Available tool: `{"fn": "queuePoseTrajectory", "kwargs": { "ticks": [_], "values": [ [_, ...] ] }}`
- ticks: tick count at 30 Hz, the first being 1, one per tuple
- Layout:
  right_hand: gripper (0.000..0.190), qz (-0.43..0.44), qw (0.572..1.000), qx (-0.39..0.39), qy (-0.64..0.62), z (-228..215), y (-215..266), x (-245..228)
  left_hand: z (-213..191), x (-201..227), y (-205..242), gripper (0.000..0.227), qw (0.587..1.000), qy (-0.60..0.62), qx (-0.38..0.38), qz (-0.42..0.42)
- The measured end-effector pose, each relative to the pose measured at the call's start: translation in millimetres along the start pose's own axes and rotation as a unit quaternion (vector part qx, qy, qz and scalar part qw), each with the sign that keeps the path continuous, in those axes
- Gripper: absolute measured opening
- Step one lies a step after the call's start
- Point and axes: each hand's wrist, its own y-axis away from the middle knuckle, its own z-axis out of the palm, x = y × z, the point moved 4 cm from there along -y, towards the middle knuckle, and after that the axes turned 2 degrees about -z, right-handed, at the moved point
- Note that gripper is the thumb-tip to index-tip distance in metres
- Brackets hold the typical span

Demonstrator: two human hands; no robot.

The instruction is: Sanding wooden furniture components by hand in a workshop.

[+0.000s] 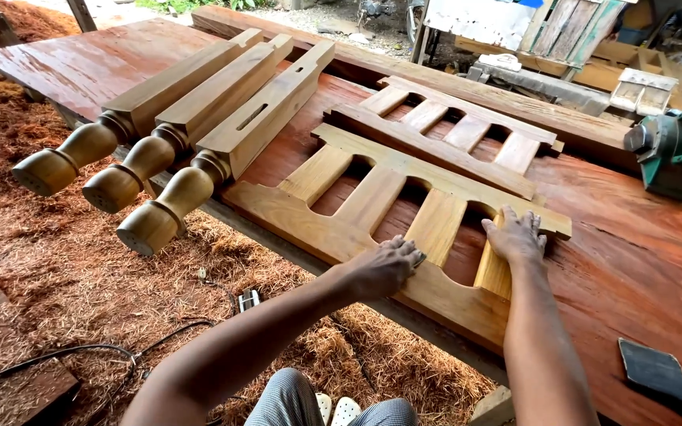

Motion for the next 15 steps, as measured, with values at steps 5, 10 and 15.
{"fn": "queuePoseTrajectory", "kwargs": {
  "ticks": [5,10,15],
  "values": [
    [0.077,0.01,1.0,-0.007,-0.021,-4,11,-6,8,-1,4,0.044,0.976,-0.101,0.162,0.105],
    [0.079,0.007,1.0,-0.014,-0.014,-1,2,-3,-2,-17,-61,0.032,0.997,0.036,-0.036,-0.05],
    [0.082,0.01,1.0,-0.011,-0.003,-1,-2,-2,67,-92,-159,0.026,0.999,-0.009,0.009,-0.048]
  ]
}}
